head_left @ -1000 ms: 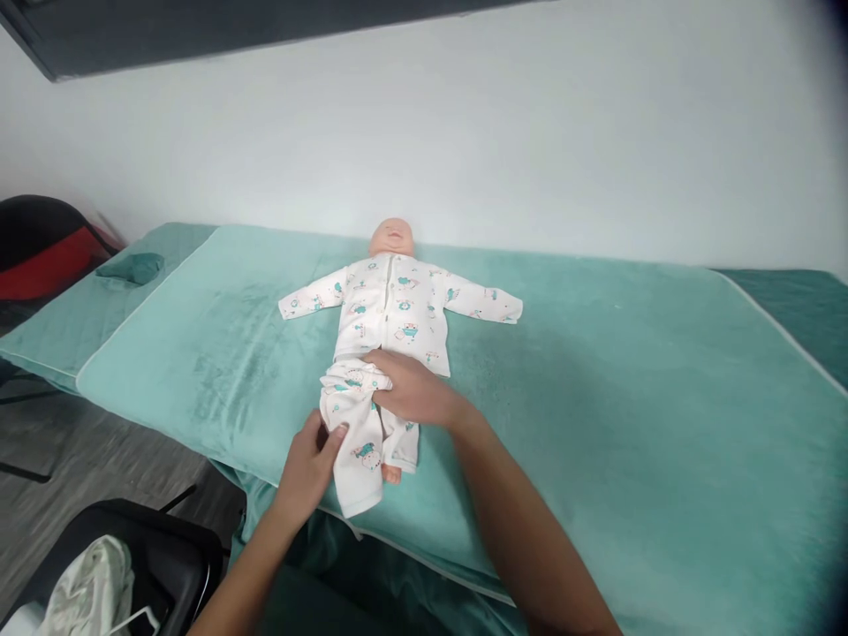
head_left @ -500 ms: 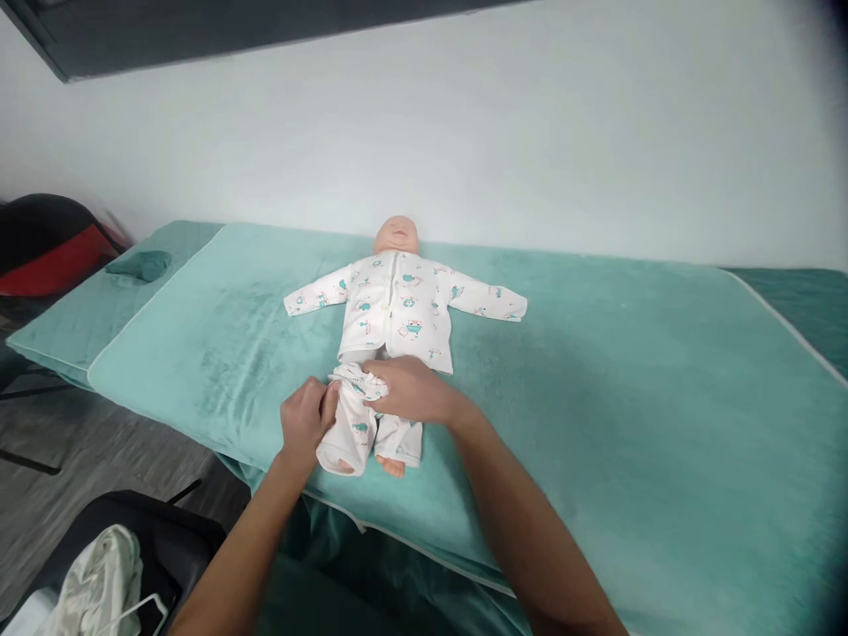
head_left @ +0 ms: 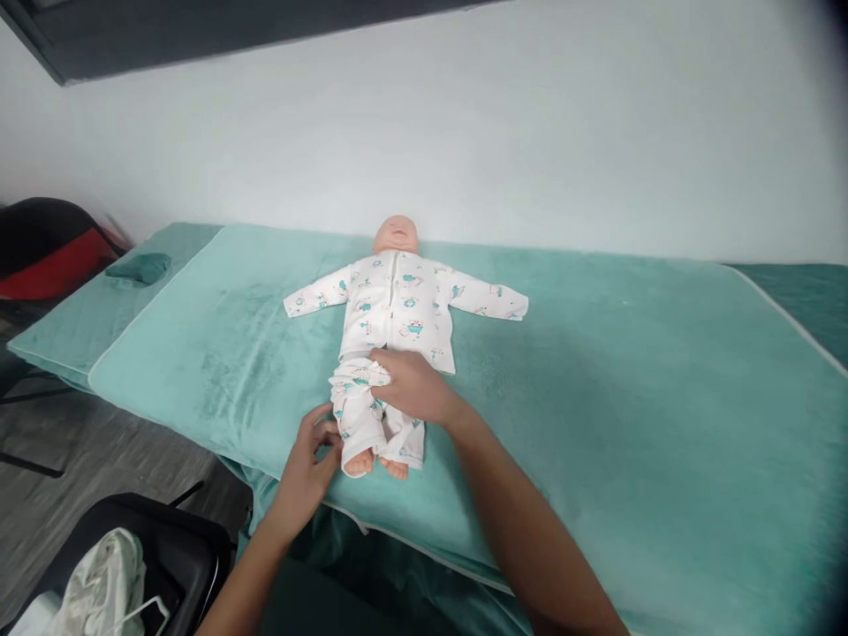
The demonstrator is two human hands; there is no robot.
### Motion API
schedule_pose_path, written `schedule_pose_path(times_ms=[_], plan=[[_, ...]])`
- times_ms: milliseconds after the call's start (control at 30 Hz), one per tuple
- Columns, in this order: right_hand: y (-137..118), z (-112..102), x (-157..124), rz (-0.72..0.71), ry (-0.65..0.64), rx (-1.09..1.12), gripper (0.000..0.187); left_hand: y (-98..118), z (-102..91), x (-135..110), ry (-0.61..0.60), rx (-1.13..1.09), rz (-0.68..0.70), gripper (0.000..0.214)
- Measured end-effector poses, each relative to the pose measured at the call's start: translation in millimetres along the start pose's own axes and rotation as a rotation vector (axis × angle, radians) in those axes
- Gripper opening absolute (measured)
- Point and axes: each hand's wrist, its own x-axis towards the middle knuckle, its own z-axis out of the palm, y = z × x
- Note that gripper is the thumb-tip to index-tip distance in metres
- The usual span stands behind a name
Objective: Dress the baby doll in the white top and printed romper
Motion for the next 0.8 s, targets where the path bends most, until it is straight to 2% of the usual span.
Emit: schedule_pose_path(times_ms=[167, 333, 467, 533, 567, 633, 667, 700, 733, 800], plan=[[1, -1, 1, 0.021, -0.08, 0.034, 0.018, 0, -3.4, 26, 0.114, 0.008, 0.025, 0.042], [0, -2, -1, 0.03, -0.077, 0.061, 0.02, -2, -3.9, 54, 0.262, 0.212, 0.107, 0.039], [4, -12, -7, -0.052, -0.067, 0.379, 0.038, 3, -5.1, 61, 0.289, 0.209, 0.124, 0.031], [10, -21, -10, -0.088, 0.05, 0.535, 0.031, 9, -10.9, 68, 0.325, 0.147, 0.157, 0.026], [14, -24, -11, -0.079, 0.179, 0.555, 0.025, 15, -14.2, 73, 0.34, 0.131, 0.181, 0.023], [22, -29, -10, -0.021, 0.464, 0.458, 0.019, 29, -18.5, 87, 0.323, 0.136, 0.245, 0.018], [25, -29, -9, 0.014, 0.551, 0.363, 0.019, 37, -18.5, 95, 0.29, 0.154, 0.284, 0.017], [28, -27, -7, 0.037, 0.57, 0.252, 0.021, 45, -16.5, 104, 0.244, 0.182, 0.329, 0.017], [29, -24, -5, 0.04, 0.531, 0.136, 0.024, 53, -12.7, 113, 0.189, 0.231, 0.377, 0.02], [29, -16, -1, 0.008, 0.387, -0.081, 0.026, 63, -1.3, 129, 0.093, 0.393, 0.461, 0.031]])
